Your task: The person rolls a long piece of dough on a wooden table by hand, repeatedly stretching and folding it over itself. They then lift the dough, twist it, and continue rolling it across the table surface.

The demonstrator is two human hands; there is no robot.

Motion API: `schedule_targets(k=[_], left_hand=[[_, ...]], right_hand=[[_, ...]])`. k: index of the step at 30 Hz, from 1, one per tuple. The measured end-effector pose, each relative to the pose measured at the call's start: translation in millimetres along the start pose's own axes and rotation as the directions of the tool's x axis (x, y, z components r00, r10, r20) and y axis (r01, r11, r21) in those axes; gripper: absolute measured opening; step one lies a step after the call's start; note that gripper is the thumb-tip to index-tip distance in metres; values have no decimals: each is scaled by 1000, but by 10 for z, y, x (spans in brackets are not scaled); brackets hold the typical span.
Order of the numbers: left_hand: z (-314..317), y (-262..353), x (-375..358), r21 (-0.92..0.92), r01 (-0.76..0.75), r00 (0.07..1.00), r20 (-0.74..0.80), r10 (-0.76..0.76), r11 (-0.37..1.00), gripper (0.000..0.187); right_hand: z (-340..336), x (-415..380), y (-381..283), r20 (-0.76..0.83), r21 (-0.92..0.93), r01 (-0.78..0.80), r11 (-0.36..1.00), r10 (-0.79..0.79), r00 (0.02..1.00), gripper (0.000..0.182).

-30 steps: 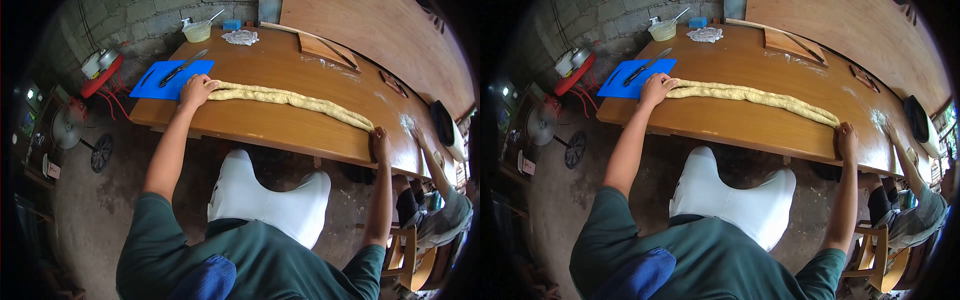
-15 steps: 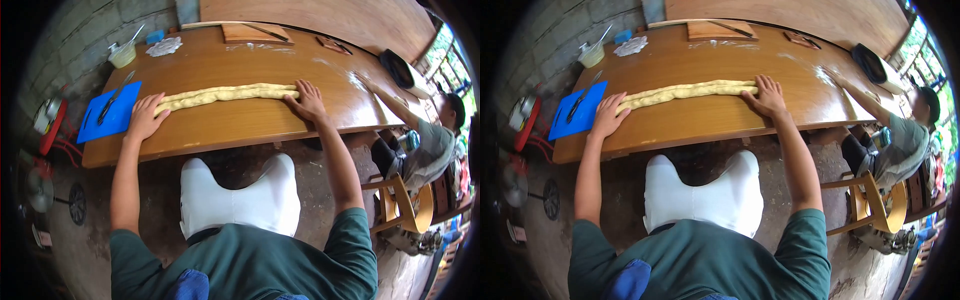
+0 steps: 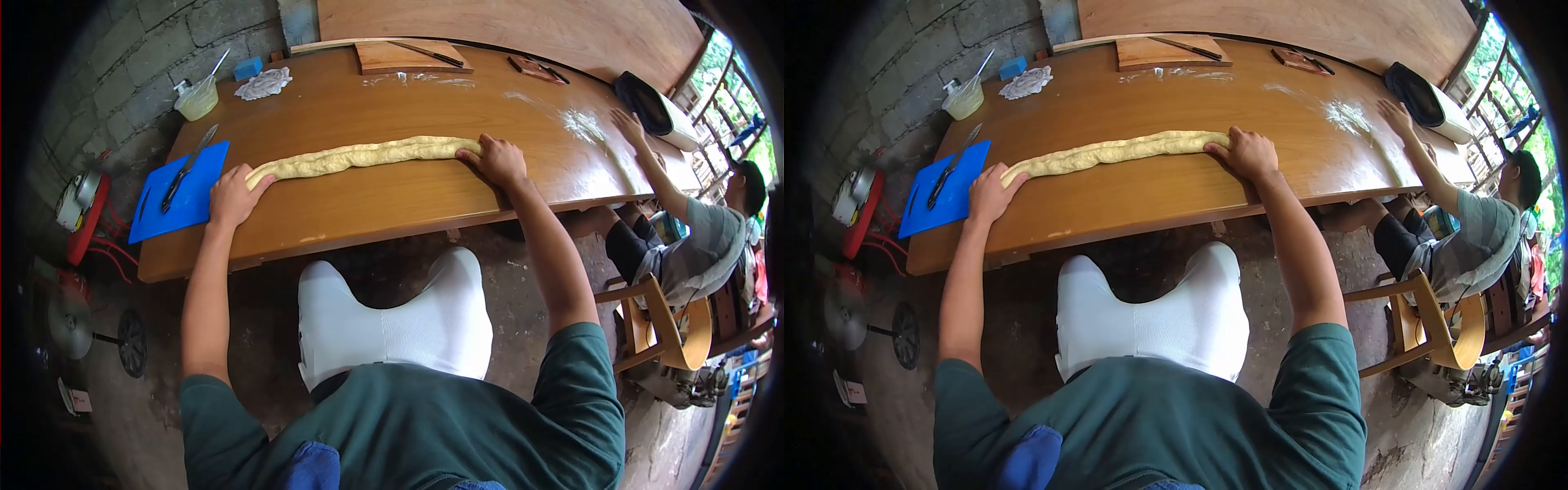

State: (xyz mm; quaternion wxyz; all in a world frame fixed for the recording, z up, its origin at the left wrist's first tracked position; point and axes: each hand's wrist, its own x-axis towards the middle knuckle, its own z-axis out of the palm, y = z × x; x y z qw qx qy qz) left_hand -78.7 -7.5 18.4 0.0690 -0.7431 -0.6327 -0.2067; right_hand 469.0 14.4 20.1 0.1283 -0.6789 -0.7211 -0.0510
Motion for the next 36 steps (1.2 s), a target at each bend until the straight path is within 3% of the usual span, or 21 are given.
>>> schedule_targets(k=[5, 7, 8, 11, 13, 14, 16, 17, 19, 21, 23, 24, 25, 27, 28, 29, 31, 33, 34, 36], left_hand=[[-422, -71, -13, 73, -27, 991, 131, 17, 997, 59], [-742, -177, -10, 33, -108, 981, 167, 101, 994, 59], [-889, -259, -4, 87, -124, 987, 114, 114, 988, 58], [-1376, -469, 18, -18, -174, 984, -43, 173, 985, 49], [-1573, -638, 64, -195, -157, 987, -75, 145, 968, 45], [-1617, -649, 83, -200, -158, 986, -77, 145, 967, 45], [-1633, -641, 82, -355, -208, 965, -229, 131, 911, 42], [-1518, -617, 89, -360, -204, 967, -222, 129, 910, 42], [-1090, -571, 106, -344, -95, 994, -81, 71, 934, 49], [-629, -614, 11, -67, -58, 985, 160, 68, 996, 57], [-389, -641, -185, -39, -59, 991, 116, 63, 998, 63], [-431, -624, -195, -44, -56, 995, 82, 60, 997, 62], [-520, -651, -118, -45, -68, 995, 71, 71, 997, 62], [-865, -506, -113, 30, -49, 980, 193, 42, 998, 56], [-1041, -461, -67, -8, -64, 992, 110, 64, 998, 52], [-1214, -426, 2, -47, -84, 996, 20, 85, 995, 47], [-1473, -441, 164, -162, -116, 988, -118, 97, 980, 40], [-1530, -640, 313, -189, -108, 959, -279, 52, 976, 40], [-1457, -709, 341, -195, -124, 958, -281, 66, 973, 40], [-1167, -806, 364, -324, -202, 938, -337, 87, 924, 45]], right_hand=[[-463, -193, 13, 58, -93, -5, 996, 10, 998, 86], [-752, -265, 272, -29, -77, 9, 997, -11, 1000, 81], [-970, -313, 408, -44, -71, -2, 997, -1, 999, 78], [-1267, -282, 1173, -116, -22, -22, 1000, 19, 993, 65], [-1545, -410, 1321, -252, 134, 2, 991, 32, 967, 60], [-1596, -409, 1433, -320, 193, 28, 981, 36, 947, 57], [-1567, -396, 1593, -404, 340, 63, 938, 85, 911, 60], [-1378, -328, 1657, -397, 339, 58, 939, 86, 914, 60], [-804, -207, 1822, -354, 504, 105, 857, 94, 931, 66], [-435, -315, 1768, -33, 124, -205, 971, 211, 977, 71], [-432, -460, 1598, 171, 201, -295, 934, 263, 949, 72], [-233, -418, 1747, -50, 351, -68, 934, 91, 995, 70], [-225, -282, 2005, -63, 349, -69, 934, 98, 993, 70], [-847, -426, 1735, 45, 234, -49, 971, 40, 998, 67], [-1121, -458, 1582, 8, 201, -113, 973, 114, 994, 63], [-1330, -473, 1522, -89, 282, -22, 959, 49, 995, 59], [-1661, -404, 1551, -173, 230, -92, 969, 134, 976, 55], [-1664, -333, 1783, -292, 430, -16, 903, 156, 944, 54], [-1549, -301, 1899, -329, 526, 11, 850, 192, 925, 53], [-1195, -321, 1967, -136, 670, -208, 713, 394, 909, 52]])
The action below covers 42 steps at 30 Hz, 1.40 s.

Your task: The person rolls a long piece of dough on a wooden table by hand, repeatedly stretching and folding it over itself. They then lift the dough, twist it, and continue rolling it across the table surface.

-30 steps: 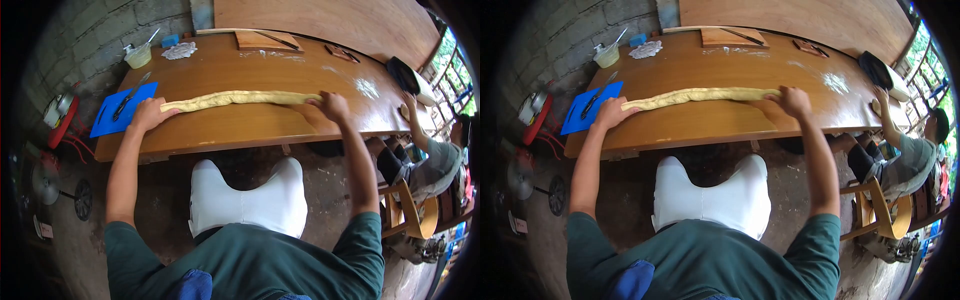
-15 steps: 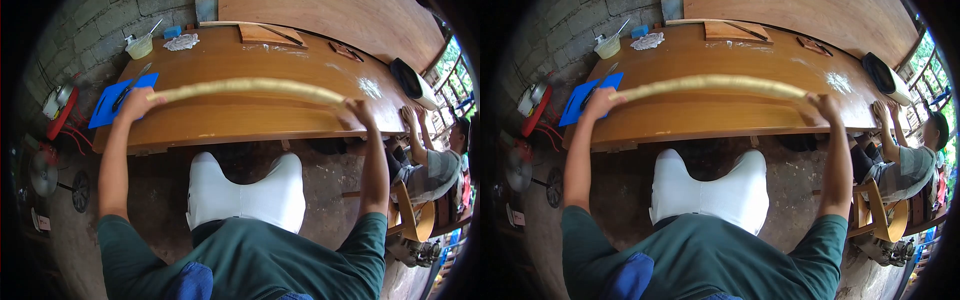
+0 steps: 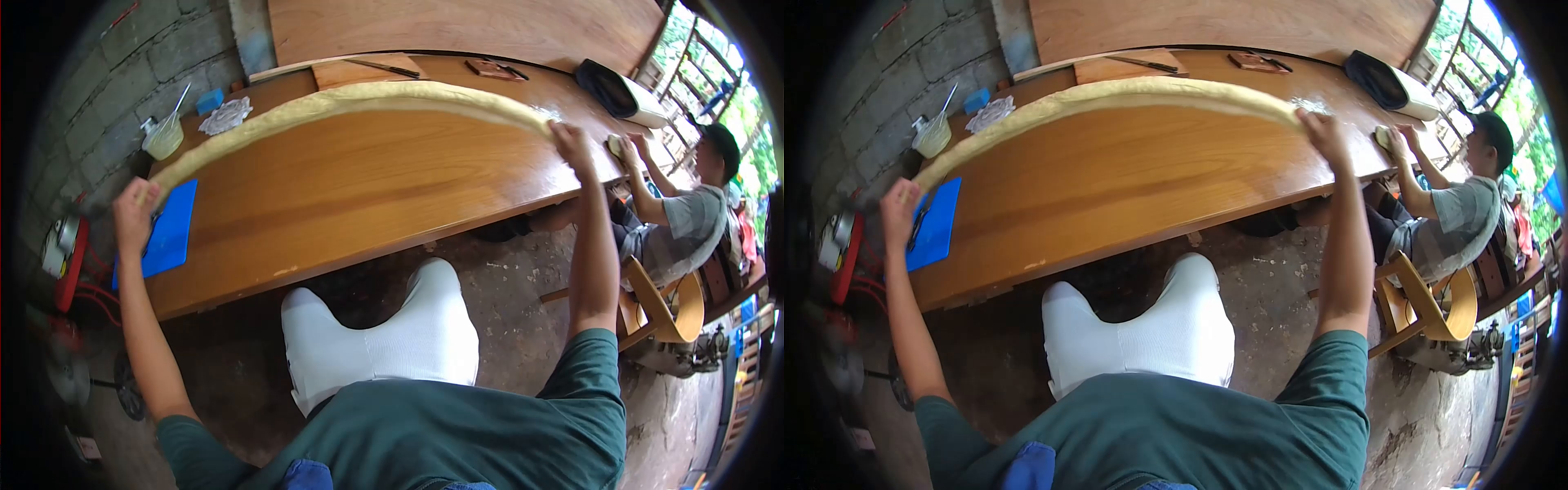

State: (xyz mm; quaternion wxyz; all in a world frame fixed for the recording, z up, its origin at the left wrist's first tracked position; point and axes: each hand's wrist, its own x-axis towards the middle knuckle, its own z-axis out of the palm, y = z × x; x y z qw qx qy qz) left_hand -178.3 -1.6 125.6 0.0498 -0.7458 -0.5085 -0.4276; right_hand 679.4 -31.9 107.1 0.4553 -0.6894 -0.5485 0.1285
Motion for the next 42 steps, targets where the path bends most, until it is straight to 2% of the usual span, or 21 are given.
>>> schedule_targets(k=[1, 2, 3, 4, 5, 7, 9, 10, 11, 12, 15, 18, 22, 24, 27, 29, 31, 35, 37, 41, 42], left_hand=[[215, -165, -110, -72, 81, 990, 124, -72, 994, 49], [395, -165, -224, 89, 60, 967, 240, -80, 994, 52], [555, -234, -350, 277, -97, 938, 346, -5, 956, 51], [606, -62, -450, 335, -165, 907, 421, 10, 928, 48], [676, -118, -544, 310, -86, 910, 412, -53, 947, 47], [728, -229, -581, 351, 82, 873, 427, -237, 933, 47], [812, -262, -635, 329, 56, 906, 379, -186, 943, 45], [859, -264, -651, 293, 80, 904, 381, -193, 953, 42], [935, -263, -698, 260, 62, 926, 345, -153, 964, 43], [973, -269, -750, 237, 57, 947, 296, -128, 970, 43], [991, -301, -785, 203, -6, 960, 274, -51, 979, 45], [958, -197, -819, 127, 22, 960, 275, -57, 992, 45], [885, -180, -837, 99, -20, 959, 285, -9, 995, 39], [861, -164, -874, 94, -19, 964, 265, -7, 995, 38], [771, -160, -963, 92, -1, 964, 263, -24, 996, 41], [725, -130, -1030, 73, -69, 975, 218, 51, 995, 43], [729, -100, -1032, 69, -51, 977, 212, 36, 996, 46], [678, -54, -1028, 59, -17, 975, 223, 4, 998, 38], [704, -28, -1009, 37, 71, 967, 243, -78, 997, 35], [705, -5, -1023, 65, 84, 966, 241, -98, 994, 34], [688, -67, -1001, 75, 58, 972, 223, -73, 996, 35]], right_hand=[[143, 22, 214, 81, -10, -15, 1000, 15, 997, 56], [350, 76, 589, 83, -168, 97, 981, -84, 993, 52], [375, 16, 662, 187, -511, 92, 855, 5, 982, 62], [422, -169, 608, 191, -673, 205, 710, -100, 976, 70], [409, -241, 429, 232, -668, 90, 739, 92, 968, 75], [353, -293, 373, 179, -544, 65, 836, 40, 983, 76], [302, -326, 288, 224, -530, 72, 845, 58, 973, 78], [287, -372, 126, 283, -588, 44, 808, 155, 946, 80], [369, -372, 262, 289, -591, 41, 806, 165, 943, 82], [476, -420, 268, 292, -578, -44, 815, 256, 922, 89], [820, -564, 309, 53, -552, -101, 828, 156, 986, 83], [941, -677, 206, -49, -599, -143, 788, 142, 989, 79], [945, -788, 143, -13, -563, -125, 817, 143, 990, 78], [994, -835, 184, -66, -550, -119, 827, 99, 993, 78], [980, -860, 185, -26, -558, -91, 825, 92, 995, 78], [983, -902, 159, -16, -546, -78, 834, 82, 996, 79], [954, -923, 99, 72, -505, -56, 862, 106, 992, 82], [1044, -1107, -1, 127, -479, 11, 878, 57, 990, 87], [1018, -1130, -118, 221, -523, 96, 847, 26, 975, 90], [867, -1048, -359, 351, -502, 31, 864, 171, 921, 73], [804, -1058, -494, 290, -505, 109, 856, 50, 956, 68]])
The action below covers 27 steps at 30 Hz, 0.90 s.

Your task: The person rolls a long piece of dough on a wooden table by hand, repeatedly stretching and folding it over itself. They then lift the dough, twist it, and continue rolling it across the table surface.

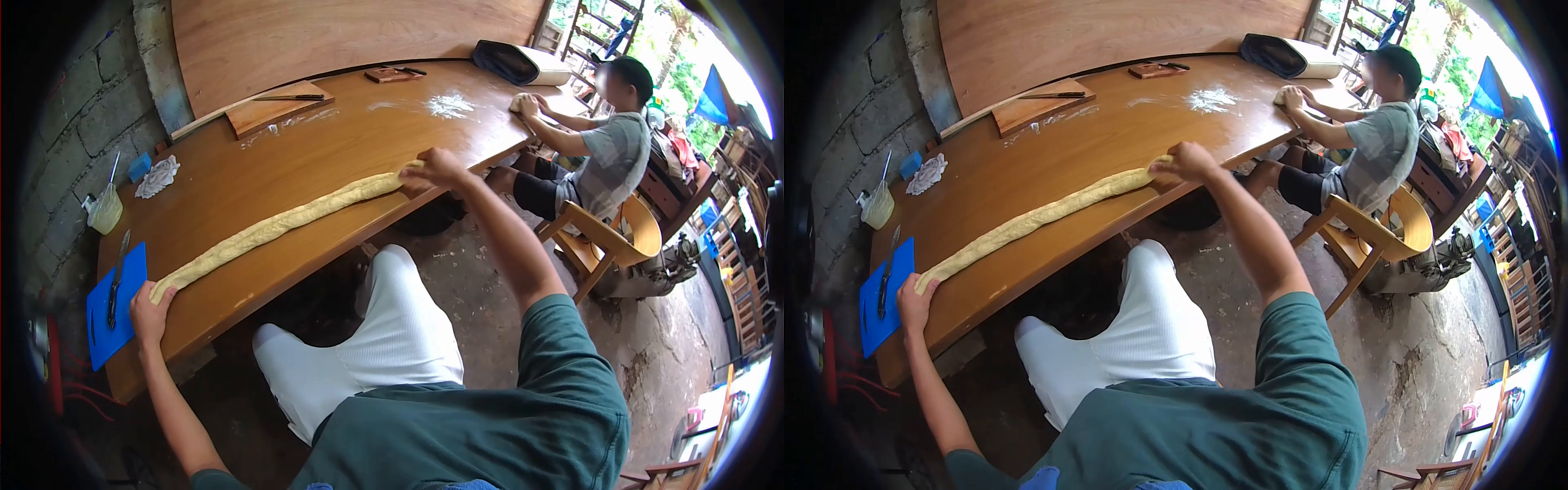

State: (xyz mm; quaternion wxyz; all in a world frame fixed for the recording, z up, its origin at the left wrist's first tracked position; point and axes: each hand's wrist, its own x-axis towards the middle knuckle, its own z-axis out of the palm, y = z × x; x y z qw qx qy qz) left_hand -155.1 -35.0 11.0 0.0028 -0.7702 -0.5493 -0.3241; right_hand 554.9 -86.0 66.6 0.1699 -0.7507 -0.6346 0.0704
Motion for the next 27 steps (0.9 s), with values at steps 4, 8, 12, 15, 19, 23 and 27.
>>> schedule_targets(k=[4, 8, 12, 15, 19, 23, 27], left_hand=[[-286, -304, 247, 17, -2, 999, -47, 3, 1000, 32], [-779, -486, 542, -47, 57, 988, -142, -63, 997, 32], [-541, -1399, 452, -367, 112, 984, -91, -155, 924, 40], [-118, -1362, 223, 145, 224, 963, 118, -241, 964, 34], [-110, -679, 191, 156, 54, 997, 49, -62, 986, 33], [11, -400, 159, 213, -61, 990, -108, 86, 975, 34], [37, 503, 252, 143, -104, 984, -131, 123, 984, 42]], right_hand=[[-667, 324, 80, -71, 68, 43, 997, -38, 997, 67], [-1050, 739, 436, -175, 284, 242, 928, -198, 964, 62], [-750, 847, 625, -48, 462, 66, 885, -49, 998, 62], [-2, 1001, 891, 101, 22, -124, 992, 122, 987, 65], [306, 884, 771, -66, 98, -55, 994, 61, 996, 64], [306, 680, 575, -118, -24, -58, 998, 55, 992, 49], [519, 629, 258, -447, -283, 91, 955, -215, 868, 38]])
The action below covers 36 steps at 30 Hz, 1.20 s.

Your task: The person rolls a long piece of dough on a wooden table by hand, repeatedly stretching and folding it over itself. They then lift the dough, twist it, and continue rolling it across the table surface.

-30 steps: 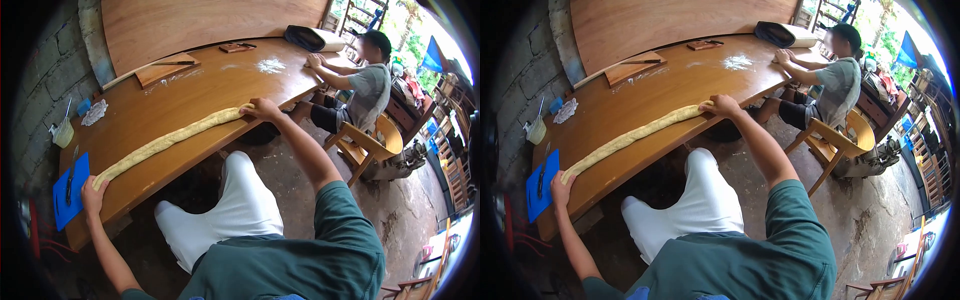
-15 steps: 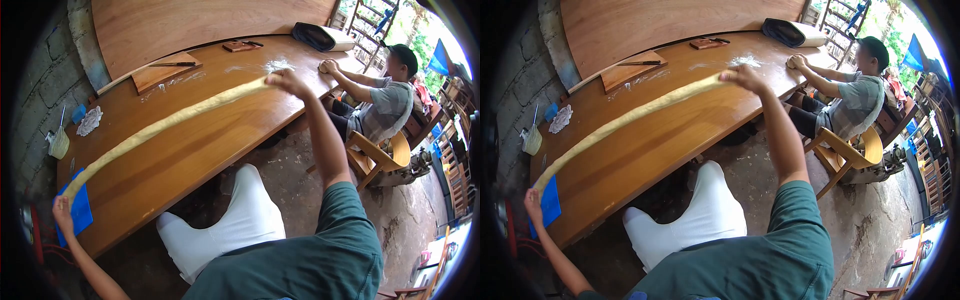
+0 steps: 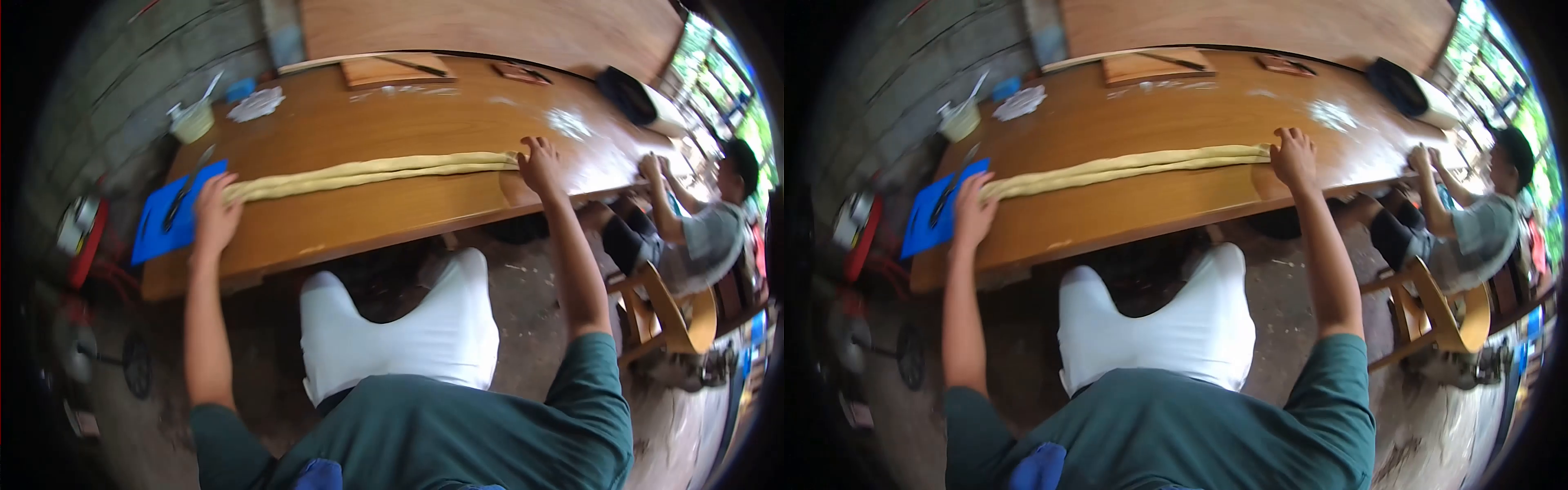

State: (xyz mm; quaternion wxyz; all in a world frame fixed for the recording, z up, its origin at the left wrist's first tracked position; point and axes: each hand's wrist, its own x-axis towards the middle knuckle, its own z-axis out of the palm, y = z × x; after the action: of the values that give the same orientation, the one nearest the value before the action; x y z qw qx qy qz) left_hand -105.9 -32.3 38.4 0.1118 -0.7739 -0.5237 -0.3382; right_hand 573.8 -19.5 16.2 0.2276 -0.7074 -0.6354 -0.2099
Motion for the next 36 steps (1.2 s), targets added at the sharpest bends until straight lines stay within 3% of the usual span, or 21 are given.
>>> schedule_targets(k=[4, 5, 6, 7, 8, 9, 10, 14, 17, 19, 20, 22, 26, 29, 34, 36], left_hand=[[289, 997, 189, -236, -46, 993, 98, 70, 971, 46], [435, 1179, 240, -225, -112, 980, 139, 145, 968, 51], [617, 1298, 280, -217, -180, 958, 183, 221, 959, 56], [812, 1396, 334, -212, -175, 958, 190, 216, 962, 56], [1025, 1484, 390, -205, -98, 937, 312, 159, 974, 62], [1212, 1506, 427, -193, -26, 896, 431, 108, 981, 68], [1352, 1458, 492, -199, -35, 895, 430, 120, 979, 68], [1772, 1314, 966, -4, 180, 783, 606, -141, 984, 74], [1950, 1347, 1248, 88, 210, 773, 595, -220, 974, 74], [2098, 1380, 1417, 276, 222, 803, 492, -335, 935, 72], [2126, 1394, 1507, 255, 210, 810, 495, -314, 944, 72], [2175, 1416, 1704, 332, 240, 803, 460, -379, 912, 71], [2535, 1127, 2138, 284, 232, 847, 411, -337, 930, 67], [2947, 754, 2421, 126, 267, 911, 291, -293, 955, 62], [3140, 658, 2478, 31, 119, 971, 207, -123, 992, 59], [2935, 786, 2367, 165, 122, 933, 318, -170, 979, 60]], right_hand=[[-188, -148, -1339, -23, 359, 287, 888, -300, 954, 43], [-298, -225, -1735, 180, 508, 205, 837, -336, 924, 51], [-282, -345, -2063, 199, 463, 264, 846, -390, 899, 62], [-288, -380, -2335, 354, 425, 223, 877, -388, 851, 70], [-189, -352, -2490, 454, 439, 181, 880, -391, 800, 79], [-38, -362, -2544, 453, 428, 157, 890, -361, 815, 84], [105, -315, -2565, 445, 410, 133, 902, -325, 834, 88], [478, 184, -2531, 562, 391, -32, 920, -211, 799, 94], [625, 479, -2635, 562, 310, -32, 950, -155, 813, 95], [726, 665, -2676, 542, 234, 6, 972, -136, 830, 95], [820, 771, -2689, 538, 214, -4, 977, -114, 835, 95], [1032, 971, -2657, 454, 247, 57, 967, -167, 875, 93], [1249, 1342, -2654, 286, 351, 80, 933, -188, 939, 83], [1489, 1555, -2651, 89, 386, 156, 909, -205, 975, 73], [1553, 1608, -2597, 50, 429, 170, 887, -211, 976, 68], [1432, 1536, -2643, 121, 424, 157, 892, -228, 966, 69]])
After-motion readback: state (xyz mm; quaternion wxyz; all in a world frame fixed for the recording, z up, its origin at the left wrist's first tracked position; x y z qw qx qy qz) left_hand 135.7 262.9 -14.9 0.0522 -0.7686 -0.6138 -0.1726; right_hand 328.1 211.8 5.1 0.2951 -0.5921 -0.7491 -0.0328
